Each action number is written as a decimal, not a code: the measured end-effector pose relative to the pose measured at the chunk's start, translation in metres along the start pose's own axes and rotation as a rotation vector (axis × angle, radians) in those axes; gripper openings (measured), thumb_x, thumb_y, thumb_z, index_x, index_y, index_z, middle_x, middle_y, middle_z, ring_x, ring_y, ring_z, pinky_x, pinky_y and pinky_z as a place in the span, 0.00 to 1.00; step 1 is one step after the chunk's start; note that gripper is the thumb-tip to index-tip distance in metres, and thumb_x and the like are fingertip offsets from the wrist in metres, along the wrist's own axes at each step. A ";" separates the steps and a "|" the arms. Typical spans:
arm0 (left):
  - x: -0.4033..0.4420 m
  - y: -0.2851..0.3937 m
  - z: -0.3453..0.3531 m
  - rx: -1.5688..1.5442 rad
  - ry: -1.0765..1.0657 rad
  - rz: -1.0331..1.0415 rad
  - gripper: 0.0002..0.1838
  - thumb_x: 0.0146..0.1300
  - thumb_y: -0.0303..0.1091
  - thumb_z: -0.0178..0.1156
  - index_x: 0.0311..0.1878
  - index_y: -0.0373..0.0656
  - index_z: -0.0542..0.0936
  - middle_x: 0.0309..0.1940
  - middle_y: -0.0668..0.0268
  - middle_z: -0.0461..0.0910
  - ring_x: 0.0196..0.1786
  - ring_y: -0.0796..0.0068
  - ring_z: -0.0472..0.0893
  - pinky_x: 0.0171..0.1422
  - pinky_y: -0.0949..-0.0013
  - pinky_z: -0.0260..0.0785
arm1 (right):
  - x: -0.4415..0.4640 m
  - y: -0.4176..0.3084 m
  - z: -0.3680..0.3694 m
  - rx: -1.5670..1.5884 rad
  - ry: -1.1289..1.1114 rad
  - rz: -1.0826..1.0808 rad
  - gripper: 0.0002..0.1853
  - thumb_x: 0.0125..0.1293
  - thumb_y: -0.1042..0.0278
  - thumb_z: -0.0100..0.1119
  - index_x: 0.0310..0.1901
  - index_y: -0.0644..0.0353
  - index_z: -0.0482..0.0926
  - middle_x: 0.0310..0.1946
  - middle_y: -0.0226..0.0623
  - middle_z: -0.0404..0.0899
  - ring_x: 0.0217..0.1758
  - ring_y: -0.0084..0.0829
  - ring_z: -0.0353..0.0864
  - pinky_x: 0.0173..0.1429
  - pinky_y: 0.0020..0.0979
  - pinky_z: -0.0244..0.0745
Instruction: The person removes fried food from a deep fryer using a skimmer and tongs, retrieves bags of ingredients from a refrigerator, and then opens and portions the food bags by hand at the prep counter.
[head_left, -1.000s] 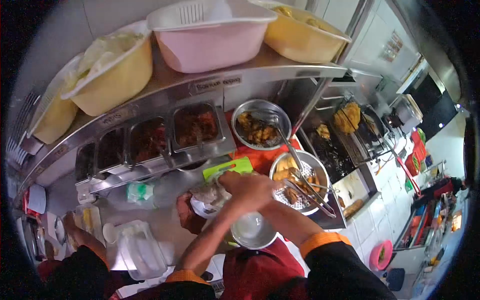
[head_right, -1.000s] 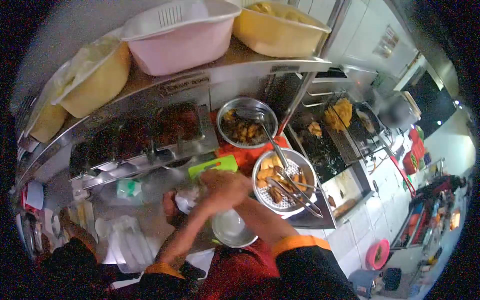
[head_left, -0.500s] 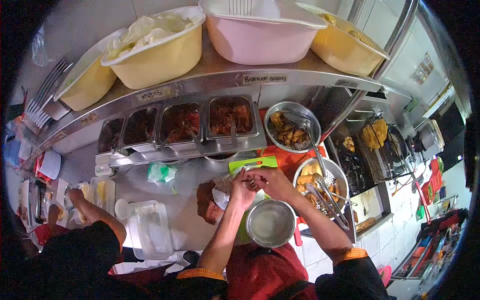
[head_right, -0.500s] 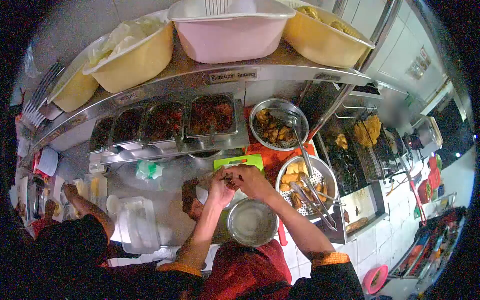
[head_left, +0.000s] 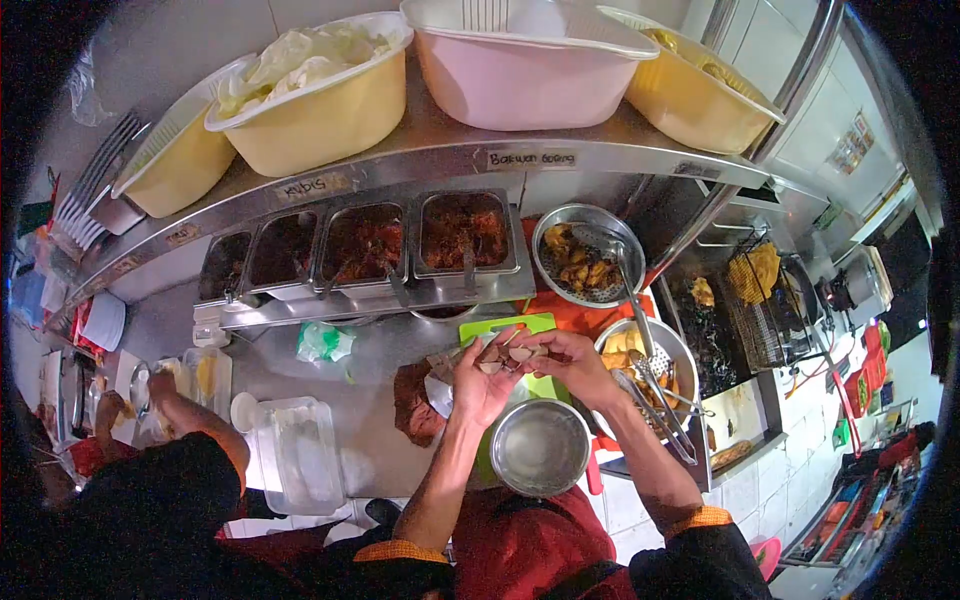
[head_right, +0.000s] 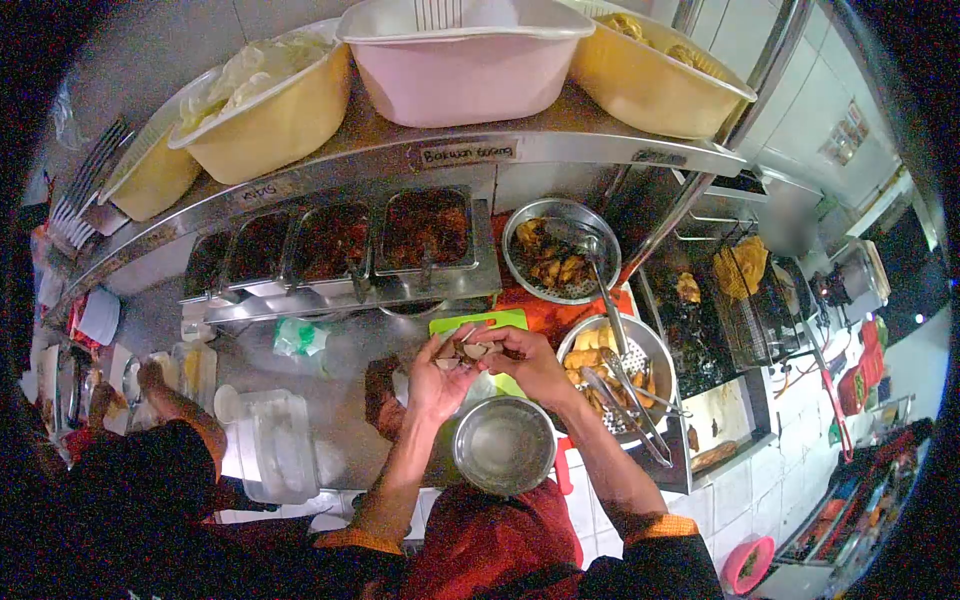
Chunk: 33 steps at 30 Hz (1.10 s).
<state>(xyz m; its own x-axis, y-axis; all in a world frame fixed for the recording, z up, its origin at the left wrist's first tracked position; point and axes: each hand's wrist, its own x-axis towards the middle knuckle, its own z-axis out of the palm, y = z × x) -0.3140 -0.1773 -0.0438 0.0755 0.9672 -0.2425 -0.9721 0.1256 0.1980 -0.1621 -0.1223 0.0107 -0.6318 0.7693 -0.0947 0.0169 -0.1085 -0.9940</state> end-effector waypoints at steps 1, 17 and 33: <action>-0.001 0.000 0.001 -0.005 -0.005 0.002 0.25 0.69 0.45 0.36 0.58 0.34 0.68 0.58 0.54 0.69 0.57 0.61 0.70 0.58 0.60 0.65 | 0.000 0.001 -0.001 -0.038 -0.018 -0.026 0.14 0.59 0.82 0.56 0.48 0.66 0.75 0.37 0.34 0.80 0.39 0.23 0.79 0.44 0.24 0.74; -0.008 0.000 0.017 -0.046 -0.051 0.035 0.32 0.67 0.53 0.39 0.62 0.34 0.62 0.59 0.52 0.68 0.59 0.60 0.70 0.63 0.56 0.61 | -0.009 -0.005 -0.005 -0.059 0.031 -0.029 0.14 0.58 0.81 0.57 0.47 0.64 0.75 0.44 0.34 0.79 0.41 0.22 0.78 0.42 0.24 0.74; 0.026 -0.156 0.082 1.536 -0.267 0.718 0.12 0.61 0.33 0.52 0.44 0.37 0.70 0.40 0.58 0.72 0.46 0.61 0.71 0.53 0.61 0.62 | -0.077 0.072 -0.067 1.111 0.521 -0.060 0.25 0.68 0.44 0.38 0.50 0.60 0.69 0.43 0.35 0.72 0.46 0.31 0.72 0.53 0.32 0.69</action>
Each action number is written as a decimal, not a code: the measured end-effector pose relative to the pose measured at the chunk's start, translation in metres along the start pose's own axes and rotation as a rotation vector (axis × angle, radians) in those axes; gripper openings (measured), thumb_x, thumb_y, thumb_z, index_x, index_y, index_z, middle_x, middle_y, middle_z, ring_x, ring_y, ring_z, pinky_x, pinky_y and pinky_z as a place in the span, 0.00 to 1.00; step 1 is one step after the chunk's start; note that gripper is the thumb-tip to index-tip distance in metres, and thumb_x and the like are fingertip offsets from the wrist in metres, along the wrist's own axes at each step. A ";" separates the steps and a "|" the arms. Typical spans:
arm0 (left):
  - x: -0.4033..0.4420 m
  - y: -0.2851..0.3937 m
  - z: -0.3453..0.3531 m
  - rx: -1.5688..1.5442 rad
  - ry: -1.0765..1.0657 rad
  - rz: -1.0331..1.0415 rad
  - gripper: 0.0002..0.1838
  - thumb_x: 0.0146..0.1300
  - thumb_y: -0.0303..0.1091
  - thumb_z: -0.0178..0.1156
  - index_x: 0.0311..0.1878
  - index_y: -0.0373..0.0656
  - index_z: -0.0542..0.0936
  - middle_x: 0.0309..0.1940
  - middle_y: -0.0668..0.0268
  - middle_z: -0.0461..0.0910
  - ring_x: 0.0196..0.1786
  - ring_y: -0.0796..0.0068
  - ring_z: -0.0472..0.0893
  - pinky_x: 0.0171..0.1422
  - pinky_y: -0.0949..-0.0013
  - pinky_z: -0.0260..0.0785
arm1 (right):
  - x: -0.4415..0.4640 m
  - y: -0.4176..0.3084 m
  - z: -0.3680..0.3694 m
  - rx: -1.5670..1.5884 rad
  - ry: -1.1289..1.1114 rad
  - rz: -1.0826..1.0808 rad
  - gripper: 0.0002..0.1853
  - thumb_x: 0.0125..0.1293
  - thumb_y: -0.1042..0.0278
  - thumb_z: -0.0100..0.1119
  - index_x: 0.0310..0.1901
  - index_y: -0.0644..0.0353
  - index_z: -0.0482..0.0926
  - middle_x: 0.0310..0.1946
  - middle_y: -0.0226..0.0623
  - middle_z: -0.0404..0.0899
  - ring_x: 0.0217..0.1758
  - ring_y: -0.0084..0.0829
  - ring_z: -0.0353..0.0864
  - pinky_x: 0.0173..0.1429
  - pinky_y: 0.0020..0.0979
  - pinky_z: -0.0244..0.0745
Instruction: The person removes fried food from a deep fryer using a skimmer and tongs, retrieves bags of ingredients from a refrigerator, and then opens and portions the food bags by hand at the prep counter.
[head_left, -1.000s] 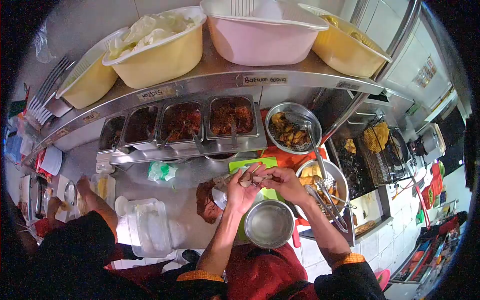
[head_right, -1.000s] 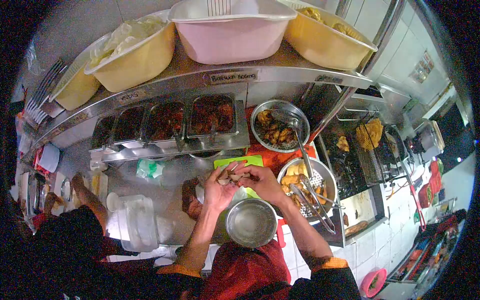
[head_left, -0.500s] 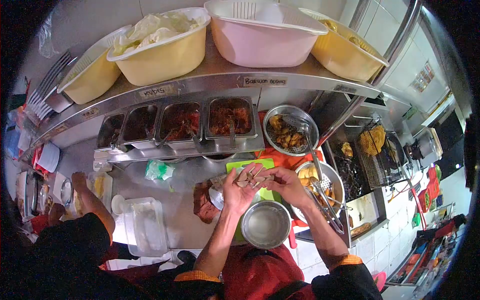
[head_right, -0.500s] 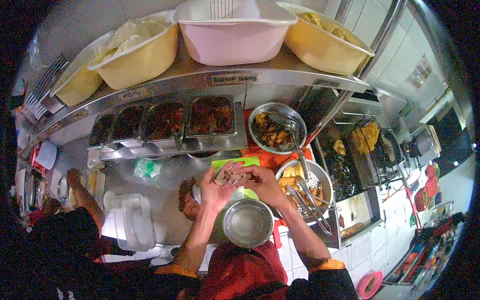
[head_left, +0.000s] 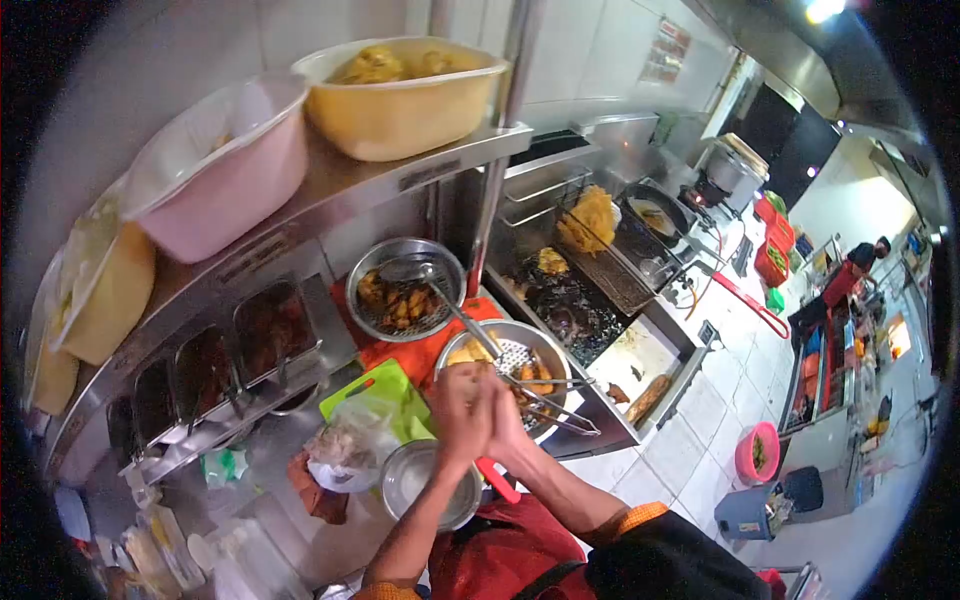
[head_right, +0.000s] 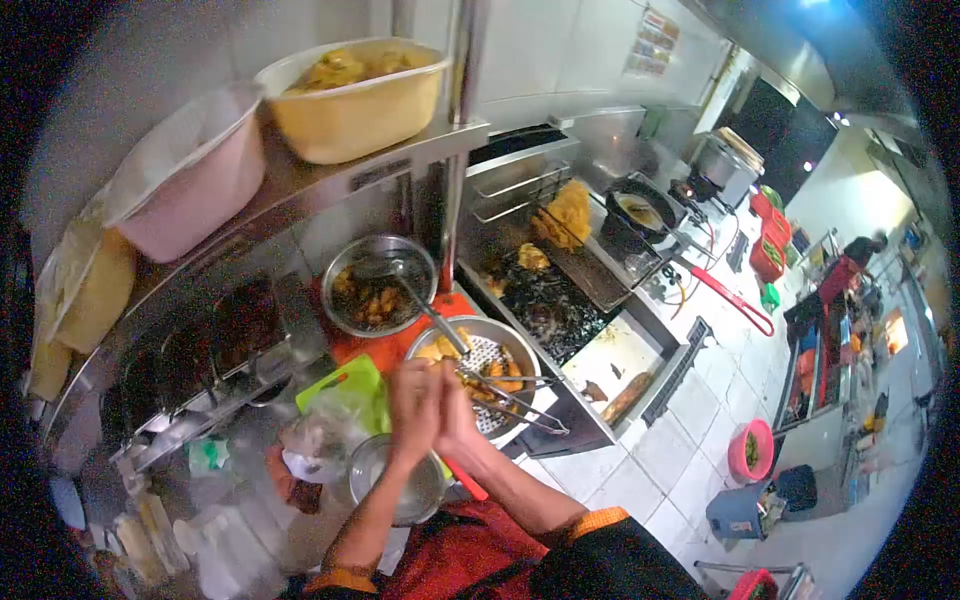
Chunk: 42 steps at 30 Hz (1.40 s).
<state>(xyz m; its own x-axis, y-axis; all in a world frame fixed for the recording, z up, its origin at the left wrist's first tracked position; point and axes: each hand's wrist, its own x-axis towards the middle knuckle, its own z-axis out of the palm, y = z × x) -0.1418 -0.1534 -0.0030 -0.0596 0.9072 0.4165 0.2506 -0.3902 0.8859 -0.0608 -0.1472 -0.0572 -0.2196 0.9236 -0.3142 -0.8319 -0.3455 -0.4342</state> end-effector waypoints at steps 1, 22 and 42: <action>0.001 0.002 0.020 0.231 -0.098 0.251 0.16 0.59 0.31 0.52 0.50 0.36 0.69 0.46 0.54 0.70 0.52 0.56 0.68 0.59 0.59 0.58 | 0.016 -0.007 -0.054 0.011 -0.173 -0.066 0.23 0.69 0.46 0.38 0.48 0.59 0.69 0.43 0.35 0.72 0.47 0.31 0.72 0.53 0.31 0.69; -0.075 0.044 -0.061 0.289 0.230 0.028 0.06 0.54 0.26 0.56 0.33 0.37 0.71 0.26 0.60 0.73 0.29 0.66 0.73 0.35 0.68 0.66 | -0.054 -0.193 -0.077 -1.324 0.364 -0.439 0.17 0.59 0.65 0.59 0.46 0.67 0.74 0.35 0.43 0.77 0.38 0.33 0.74 0.46 0.33 0.68; -0.134 0.040 -0.117 0.168 -0.008 0.066 0.03 0.51 0.24 0.60 0.27 0.39 0.74 0.17 0.64 0.73 0.18 0.73 0.71 0.23 0.72 0.62 | -0.146 -0.119 -0.064 -2.091 -0.097 -0.168 0.20 0.62 0.63 0.51 0.53 0.66 0.65 0.42 0.56 0.73 0.45 0.55 0.73 0.46 0.47 0.71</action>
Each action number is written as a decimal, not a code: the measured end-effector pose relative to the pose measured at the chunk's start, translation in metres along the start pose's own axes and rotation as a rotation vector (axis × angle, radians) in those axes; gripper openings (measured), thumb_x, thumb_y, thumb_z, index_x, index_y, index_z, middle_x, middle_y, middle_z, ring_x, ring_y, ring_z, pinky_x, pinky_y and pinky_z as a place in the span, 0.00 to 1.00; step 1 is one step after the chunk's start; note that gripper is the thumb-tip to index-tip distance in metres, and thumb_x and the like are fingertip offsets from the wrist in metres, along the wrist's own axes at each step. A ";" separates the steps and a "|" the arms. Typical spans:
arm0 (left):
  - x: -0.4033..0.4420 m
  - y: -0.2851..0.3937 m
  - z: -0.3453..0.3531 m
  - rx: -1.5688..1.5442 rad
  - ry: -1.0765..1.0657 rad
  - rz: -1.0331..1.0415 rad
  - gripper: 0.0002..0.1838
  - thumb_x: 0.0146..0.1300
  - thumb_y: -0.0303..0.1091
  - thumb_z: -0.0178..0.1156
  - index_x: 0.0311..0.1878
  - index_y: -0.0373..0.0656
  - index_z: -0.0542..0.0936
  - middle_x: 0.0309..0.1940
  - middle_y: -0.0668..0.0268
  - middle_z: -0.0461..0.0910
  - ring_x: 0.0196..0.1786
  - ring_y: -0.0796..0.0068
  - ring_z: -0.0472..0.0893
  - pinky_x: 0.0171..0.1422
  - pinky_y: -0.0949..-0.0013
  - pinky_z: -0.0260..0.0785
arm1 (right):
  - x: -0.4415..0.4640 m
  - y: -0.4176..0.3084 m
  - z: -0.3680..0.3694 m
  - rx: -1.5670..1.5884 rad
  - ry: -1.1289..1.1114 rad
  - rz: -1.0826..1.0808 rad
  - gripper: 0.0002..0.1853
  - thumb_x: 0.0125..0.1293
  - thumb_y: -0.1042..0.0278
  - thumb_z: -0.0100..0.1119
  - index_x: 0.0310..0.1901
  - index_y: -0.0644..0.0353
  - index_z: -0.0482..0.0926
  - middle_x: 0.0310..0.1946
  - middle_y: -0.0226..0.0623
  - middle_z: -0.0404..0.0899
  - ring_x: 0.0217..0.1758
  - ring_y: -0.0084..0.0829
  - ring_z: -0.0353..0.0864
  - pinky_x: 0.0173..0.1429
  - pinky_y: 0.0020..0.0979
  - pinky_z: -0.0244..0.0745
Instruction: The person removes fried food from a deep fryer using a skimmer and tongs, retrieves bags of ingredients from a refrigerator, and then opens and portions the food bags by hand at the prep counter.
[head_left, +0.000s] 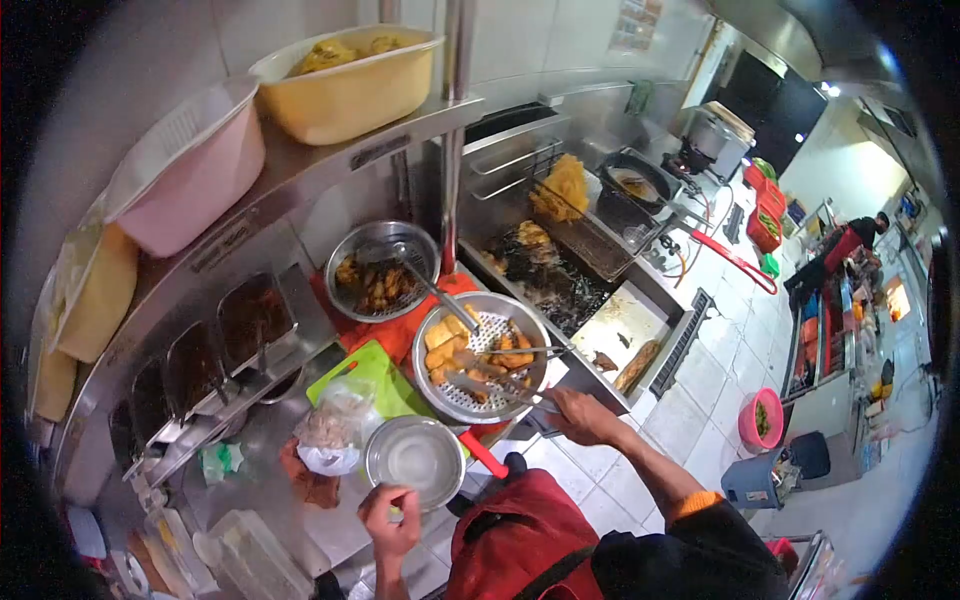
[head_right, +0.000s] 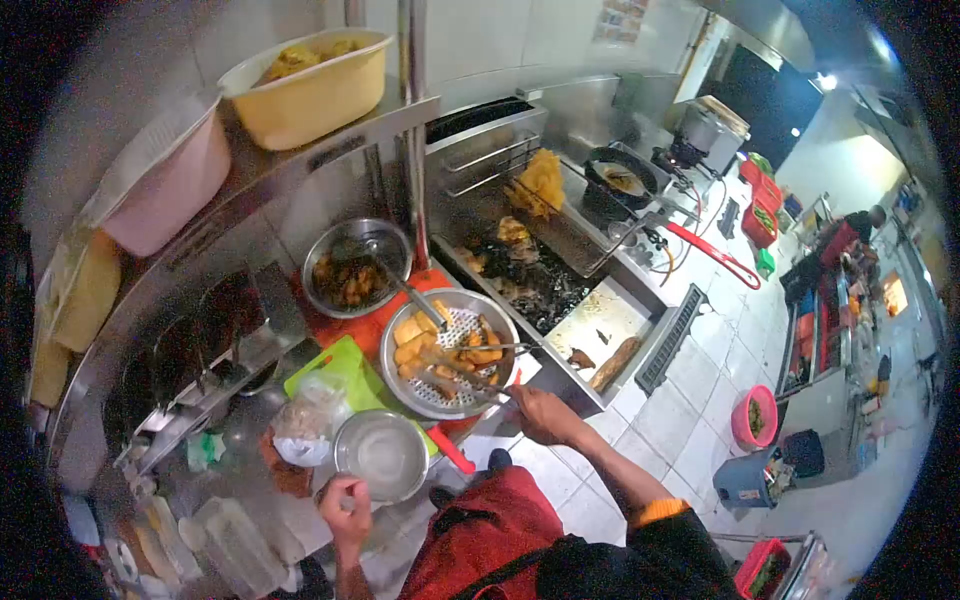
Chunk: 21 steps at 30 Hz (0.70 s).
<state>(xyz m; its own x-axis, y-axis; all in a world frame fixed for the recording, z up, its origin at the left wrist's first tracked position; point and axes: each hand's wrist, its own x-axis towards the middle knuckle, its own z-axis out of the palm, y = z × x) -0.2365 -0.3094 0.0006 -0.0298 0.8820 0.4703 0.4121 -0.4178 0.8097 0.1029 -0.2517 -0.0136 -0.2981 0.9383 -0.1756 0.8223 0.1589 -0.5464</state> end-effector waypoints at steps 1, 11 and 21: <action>-0.002 -0.002 -0.006 0.039 0.015 -0.032 0.03 0.51 0.25 0.59 0.27 0.39 0.74 0.18 0.64 0.73 0.19 0.72 0.72 0.23 0.72 0.62 | -0.009 -0.012 -0.017 0.033 -0.038 -0.016 0.21 0.61 0.65 0.54 0.54 0.66 0.65 0.43 0.55 0.74 0.46 0.53 0.74 0.47 0.44 0.72; 0.020 -0.007 -0.033 0.408 0.127 -0.217 0.19 0.63 0.45 0.55 0.33 0.35 0.77 0.28 0.58 0.78 0.28 0.62 0.74 0.38 0.62 0.68 | 0.072 0.163 -0.064 0.490 0.430 0.341 0.20 0.62 0.57 0.58 0.45 0.68 0.75 0.25 0.32 0.75 0.23 0.21 0.70 0.26 0.26 0.66; 0.030 0.012 0.018 0.522 0.110 -0.709 0.12 0.65 0.38 0.54 0.39 0.37 0.75 0.29 0.68 0.74 0.32 0.79 0.69 0.37 0.73 0.65 | 0.220 0.245 -0.006 1.295 0.088 0.580 0.10 0.62 0.62 0.58 0.29 0.56 0.73 0.16 0.24 0.65 0.14 0.16 0.58 0.16 0.20 0.50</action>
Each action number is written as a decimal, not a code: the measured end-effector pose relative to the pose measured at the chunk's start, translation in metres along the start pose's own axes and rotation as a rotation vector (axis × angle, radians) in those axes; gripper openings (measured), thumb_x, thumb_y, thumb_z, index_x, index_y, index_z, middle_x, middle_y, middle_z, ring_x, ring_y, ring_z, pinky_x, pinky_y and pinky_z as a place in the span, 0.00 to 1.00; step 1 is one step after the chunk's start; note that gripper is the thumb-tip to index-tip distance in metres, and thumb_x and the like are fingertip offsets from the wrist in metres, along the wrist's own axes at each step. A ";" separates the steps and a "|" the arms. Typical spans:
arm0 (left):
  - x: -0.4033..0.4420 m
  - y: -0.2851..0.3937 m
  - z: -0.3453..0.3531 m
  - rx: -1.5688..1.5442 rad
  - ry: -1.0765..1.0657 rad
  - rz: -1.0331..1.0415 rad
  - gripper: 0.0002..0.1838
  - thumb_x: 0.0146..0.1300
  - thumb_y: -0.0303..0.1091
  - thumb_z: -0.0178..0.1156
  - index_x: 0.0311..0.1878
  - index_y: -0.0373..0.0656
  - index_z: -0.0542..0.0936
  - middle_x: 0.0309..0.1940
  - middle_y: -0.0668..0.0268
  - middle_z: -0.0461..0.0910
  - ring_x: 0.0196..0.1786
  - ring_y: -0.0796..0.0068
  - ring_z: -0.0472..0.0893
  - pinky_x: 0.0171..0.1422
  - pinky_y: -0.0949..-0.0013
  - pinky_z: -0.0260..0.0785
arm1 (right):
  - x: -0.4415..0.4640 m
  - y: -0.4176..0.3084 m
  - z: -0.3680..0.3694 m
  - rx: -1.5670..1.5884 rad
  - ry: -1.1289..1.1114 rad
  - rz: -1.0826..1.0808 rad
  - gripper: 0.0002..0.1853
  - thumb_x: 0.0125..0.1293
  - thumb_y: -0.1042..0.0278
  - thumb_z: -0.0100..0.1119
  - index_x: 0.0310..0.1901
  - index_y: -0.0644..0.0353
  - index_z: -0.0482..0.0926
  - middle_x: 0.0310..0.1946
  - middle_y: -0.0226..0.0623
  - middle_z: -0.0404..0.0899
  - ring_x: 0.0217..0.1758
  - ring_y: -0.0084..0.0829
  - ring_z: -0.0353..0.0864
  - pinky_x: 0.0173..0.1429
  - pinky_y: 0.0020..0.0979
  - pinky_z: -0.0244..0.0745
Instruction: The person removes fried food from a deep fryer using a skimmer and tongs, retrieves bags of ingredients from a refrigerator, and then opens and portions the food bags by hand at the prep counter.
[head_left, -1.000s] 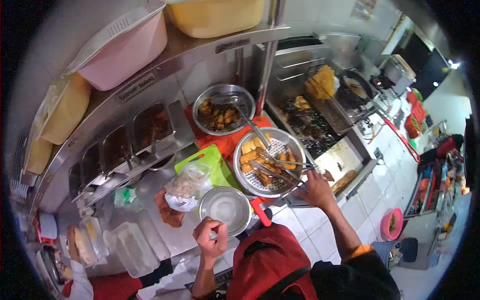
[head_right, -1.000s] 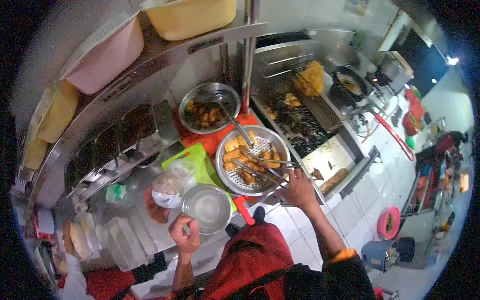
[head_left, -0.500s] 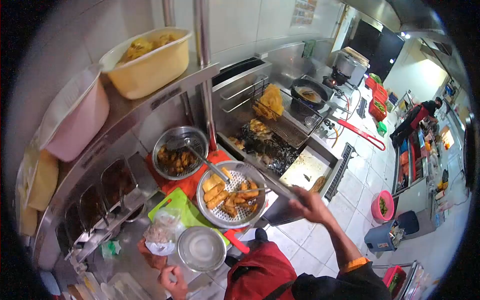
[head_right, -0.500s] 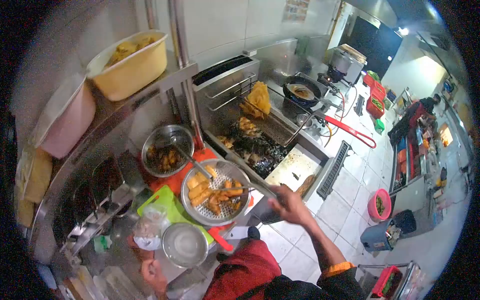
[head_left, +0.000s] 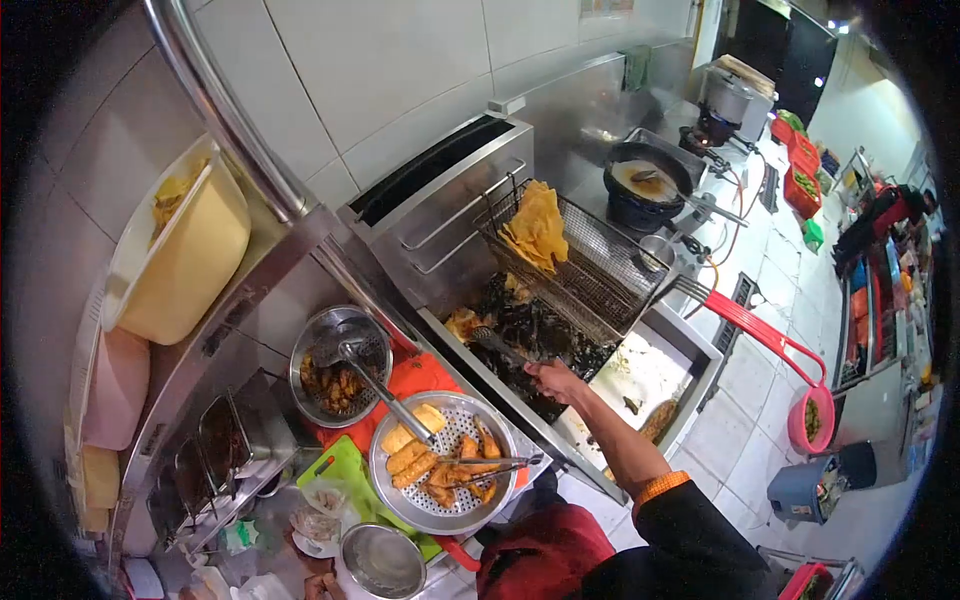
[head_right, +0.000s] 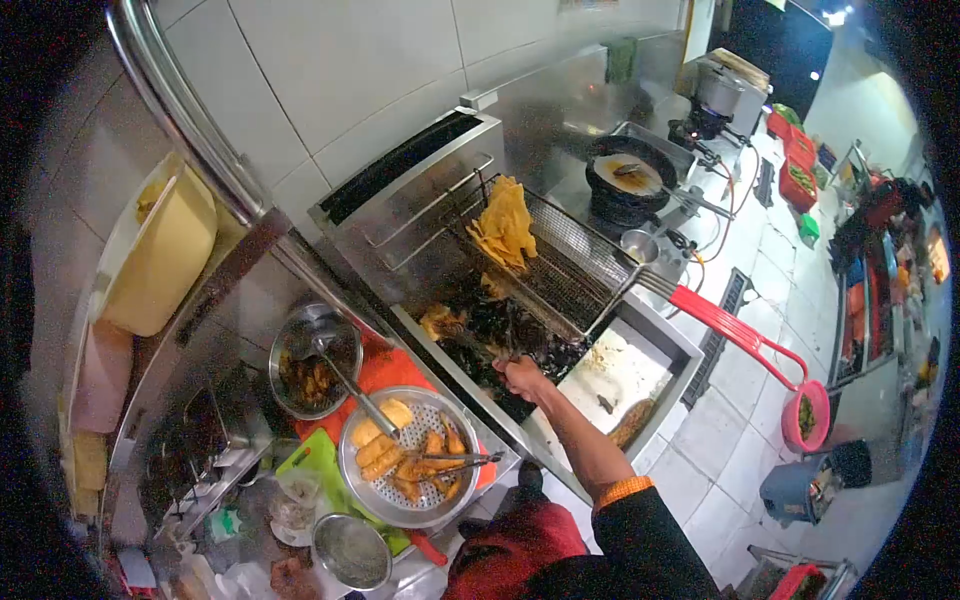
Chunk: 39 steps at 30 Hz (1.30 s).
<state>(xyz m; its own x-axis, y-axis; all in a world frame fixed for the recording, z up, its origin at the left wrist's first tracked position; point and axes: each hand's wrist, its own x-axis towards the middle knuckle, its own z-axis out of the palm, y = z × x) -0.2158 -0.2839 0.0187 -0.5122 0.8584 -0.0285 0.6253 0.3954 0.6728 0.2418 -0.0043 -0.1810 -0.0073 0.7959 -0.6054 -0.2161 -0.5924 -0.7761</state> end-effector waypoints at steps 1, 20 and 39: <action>-0.002 0.002 0.003 0.045 0.011 0.081 0.12 0.65 0.38 0.54 0.39 0.37 0.75 0.30 0.67 0.74 0.33 0.78 0.70 0.38 0.73 0.65 | 0.007 0.005 0.002 0.088 0.024 0.009 0.09 0.61 0.62 0.58 0.29 0.56 0.72 0.16 0.24 0.64 0.14 0.16 0.56 0.16 0.20 0.49; -0.003 -0.063 0.030 0.002 0.047 0.301 0.13 0.64 0.37 0.56 0.34 0.34 0.75 0.26 0.64 0.74 0.29 0.76 0.70 0.35 0.71 0.66 | -0.101 -0.028 -0.005 -1.328 0.290 -0.545 0.17 0.53 0.70 0.55 0.45 0.65 0.74 0.26 0.55 0.77 0.28 0.54 0.78 0.34 0.48 0.74; -0.068 -0.068 0.016 -0.113 0.018 -0.201 0.11 0.62 0.35 0.56 0.35 0.35 0.77 0.26 0.62 0.76 0.27 0.72 0.73 0.33 0.69 0.66 | 0.076 -0.017 -0.003 -1.597 0.770 -0.388 0.21 0.59 0.67 0.50 0.54 0.64 0.69 0.52 0.51 0.69 0.39 0.45 0.79 0.40 0.37 0.76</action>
<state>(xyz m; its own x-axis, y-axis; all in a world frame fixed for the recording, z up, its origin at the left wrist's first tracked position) -0.2141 -0.3635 -0.0369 -0.6307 0.7597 -0.1581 0.4400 0.5180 0.7335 0.2475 0.0661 -0.2139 0.3134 0.9481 0.0534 0.9495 -0.3138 -0.0012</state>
